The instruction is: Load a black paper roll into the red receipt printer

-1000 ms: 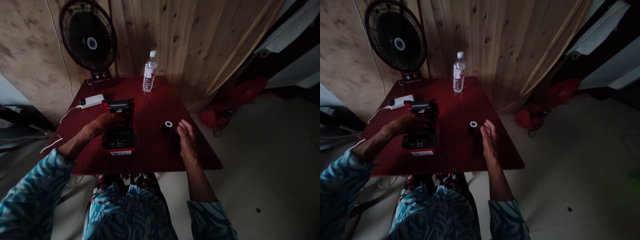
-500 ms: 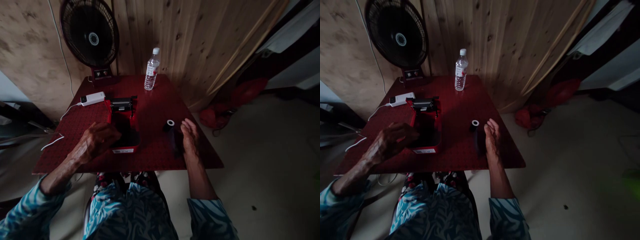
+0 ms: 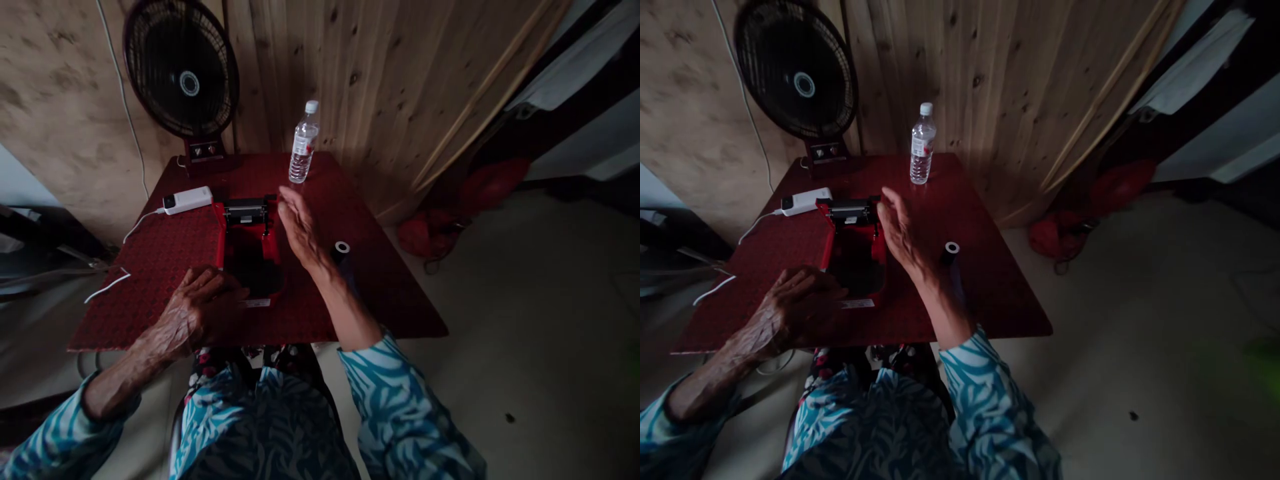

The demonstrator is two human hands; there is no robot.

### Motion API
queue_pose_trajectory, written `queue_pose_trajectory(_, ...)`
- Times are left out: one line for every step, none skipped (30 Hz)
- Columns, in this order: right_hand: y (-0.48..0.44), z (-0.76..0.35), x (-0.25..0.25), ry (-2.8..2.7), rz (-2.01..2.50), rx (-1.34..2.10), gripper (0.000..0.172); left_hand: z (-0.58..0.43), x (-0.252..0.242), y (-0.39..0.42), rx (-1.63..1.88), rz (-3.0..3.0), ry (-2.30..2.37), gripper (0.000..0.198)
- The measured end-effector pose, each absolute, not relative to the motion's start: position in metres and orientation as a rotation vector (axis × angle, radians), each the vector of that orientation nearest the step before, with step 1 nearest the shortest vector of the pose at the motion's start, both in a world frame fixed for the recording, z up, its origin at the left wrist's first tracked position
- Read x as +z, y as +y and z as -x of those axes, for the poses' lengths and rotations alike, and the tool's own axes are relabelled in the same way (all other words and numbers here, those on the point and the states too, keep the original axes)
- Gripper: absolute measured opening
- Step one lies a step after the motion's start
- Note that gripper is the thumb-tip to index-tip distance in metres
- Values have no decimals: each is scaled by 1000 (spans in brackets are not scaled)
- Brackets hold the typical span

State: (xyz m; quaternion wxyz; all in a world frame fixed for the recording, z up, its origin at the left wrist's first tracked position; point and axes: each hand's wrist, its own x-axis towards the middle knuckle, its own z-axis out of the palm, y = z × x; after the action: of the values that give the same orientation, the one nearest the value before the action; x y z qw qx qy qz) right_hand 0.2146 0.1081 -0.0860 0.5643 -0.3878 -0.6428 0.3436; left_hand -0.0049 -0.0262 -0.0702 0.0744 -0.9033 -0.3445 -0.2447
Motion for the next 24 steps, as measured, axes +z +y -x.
queue_pose_trajectory(118, -208, -84, -1529, 929, 828, 55, 5, -71, -27, -726, 2706, -1035, 25)
queue_pose_trajectory(126, -203, -83, -1544, 949, 830, 53, 6, -71, -28, -718, 2703, -1040, 26)
queue_pose_trajectory(130, -201, -82, -1561, 966, 818, 51, 6, -72, -28, -717, 2700, -1046, 26)
queue_pose_trajectory(129, -201, -81, -1572, 977, 797, 50, 5, -73, -29, -724, 2696, -1049, 26)
queue_pose_trajectory(125, -202, -80, -1572, 980, 771, 49, 5, -73, -29, -736, 2692, -1052, 26)
queue_pose_trajectory(118, -203, -81, -1565, 975, 749, 47, 5, -74, -28, -755, 2683, -1053, 25)
queue_pose_trajectory(108, -205, -83, -1551, 969, 738, 44, 4, -74, -28, -774, 2677, -1053, 25)
queue_pose_trajectory(96, -207, -86, -1535, 960, 736, 41, 4, -75, -28, -790, 2676, -1051, 25)
queue_pose_trajectory(84, -209, -90, -1520, 948, 742, 36, 3, -75, -28, -806, 2679, -1047, 25)
queue_pose_trajectory(72, -209, -95, -1504, 939, 752, 30, 3, -75, -29, -823, 2683, -1045, 25)
queue_pose_trajectory(61, -209, -101, -1488, 928, 765, 24, 3, -74, -30, -840, 2685, -1049, 25)
queue_pose_trajectory(52, -207, -107, -1463, 923, 784, 21, 3, -73, -31, -852, 2691, -1061, 25)
queue_pose_trajectory(45, -206, -113, -1426, 923, 810, 22, 4, -71, -31, -855, 2712, -1076, 25)
queue_pose_trajectory(41, -204, -117, -1382, 928, 845, 27, 5, -69, -31, -867, 2745, -1107, 25)
queue_pose_trajectory(39, -201, -121, -1331, 937, 887, 32, 6, -68, -30, -902, 2778, -1178, 24)
queue_pose_trajectory(39, -199, -124, -1282, 944, 932, 35, 8, -66, -27, -982, 2787, -1297, 22)
queue_pose_trajectory(40, -197, -126, -1241, 945, 975, 37, 10, -65, -22, -1115, 2751, -1467, 21)
queue_pose_trajectory(43, -196, -127, -1213, 941, 1011, 38, 12, -65, -16, -1284, 2664, -1680, 21)
queue_pose_trajectory(45, -196, -128, -1196, 936, 1040, 38, 13, -66, -9, -1462, 2533, -1916, 22)
queue_pose_trajectory(47, -195, -128, -1188, 932, 1060, 38, 14, -68, -1, -1622, 2392, -2143, 27)
queue_pose_trajectory(49, -195, -128, -1186, 930, 1073, 37, 14, -70, 6, -1751, 2287, -2329, 35)
queue_pose_trajectory(51, -196, -129, -1189, 932, 1079, 37, 14, -73, 13, -1850, 2256, -2468, 46)
queue_pose_trajectory(52, -196, -129, -1192, 938, 1079, 37, 12, -77, 19, -1933, 2291, -2559, 54)
queue_pose_trajectory(52, -196, -129, -1198, 946, 1079, 37, 11, -80, 22, -2019, 2360, -2592, 59)
